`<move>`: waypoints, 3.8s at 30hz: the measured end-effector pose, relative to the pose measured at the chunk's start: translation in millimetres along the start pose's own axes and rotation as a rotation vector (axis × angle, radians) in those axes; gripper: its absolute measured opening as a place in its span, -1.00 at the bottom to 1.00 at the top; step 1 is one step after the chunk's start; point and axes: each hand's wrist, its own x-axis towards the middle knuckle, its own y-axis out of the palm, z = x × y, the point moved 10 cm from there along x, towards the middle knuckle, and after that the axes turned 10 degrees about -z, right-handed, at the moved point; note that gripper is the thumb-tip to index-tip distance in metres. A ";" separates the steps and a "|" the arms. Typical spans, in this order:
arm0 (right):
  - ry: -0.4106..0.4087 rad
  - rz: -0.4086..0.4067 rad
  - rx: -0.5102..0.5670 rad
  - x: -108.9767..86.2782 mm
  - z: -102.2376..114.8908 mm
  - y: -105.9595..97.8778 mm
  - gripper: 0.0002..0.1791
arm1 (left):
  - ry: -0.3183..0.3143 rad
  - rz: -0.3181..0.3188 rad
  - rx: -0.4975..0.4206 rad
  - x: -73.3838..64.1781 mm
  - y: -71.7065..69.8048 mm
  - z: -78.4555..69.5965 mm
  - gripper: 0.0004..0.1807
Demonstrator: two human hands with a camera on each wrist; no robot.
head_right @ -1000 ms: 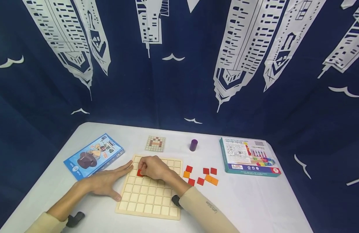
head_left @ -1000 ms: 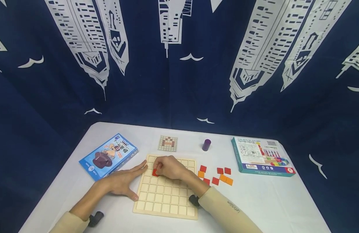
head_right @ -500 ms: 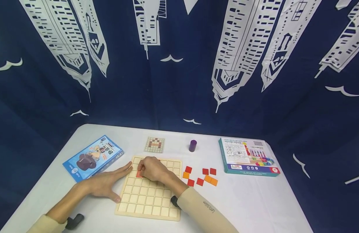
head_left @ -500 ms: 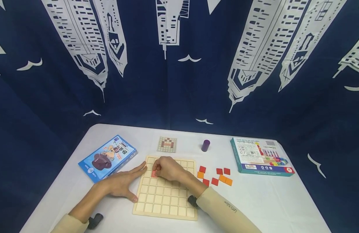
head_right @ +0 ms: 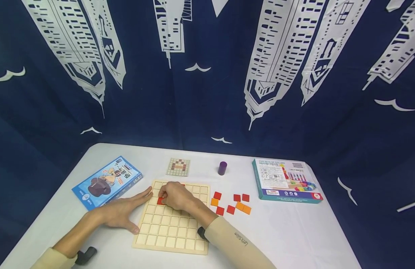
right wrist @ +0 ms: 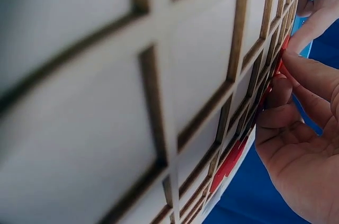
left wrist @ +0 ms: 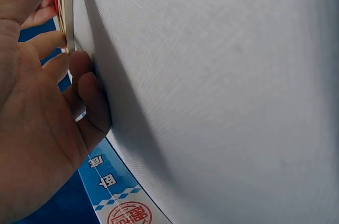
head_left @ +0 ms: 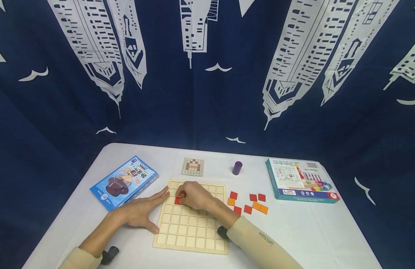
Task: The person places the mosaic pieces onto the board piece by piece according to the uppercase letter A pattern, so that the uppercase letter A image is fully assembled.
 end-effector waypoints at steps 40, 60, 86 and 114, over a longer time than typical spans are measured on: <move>0.403 -0.161 0.039 -93.7 -163.0 -94.5 -0.76 | -0.016 0.001 0.033 0.8 2.2 3.4 0.38; 0.374 -0.203 0.007 -102.8 -162.4 -100.3 -0.74 | -0.017 0.000 0.037 2.3 3.7 4.8 0.38; 0.425 -0.255 0.183 -99.3 -165.4 -102.6 -0.82 | -0.019 0.005 0.030 4.3 -0.3 2.2 0.38; 0.313 -0.063 0.522 -64.3 -81.0 -41.0 -0.86 | -0.038 0.001 0.028 0.2 1.9 5.0 0.39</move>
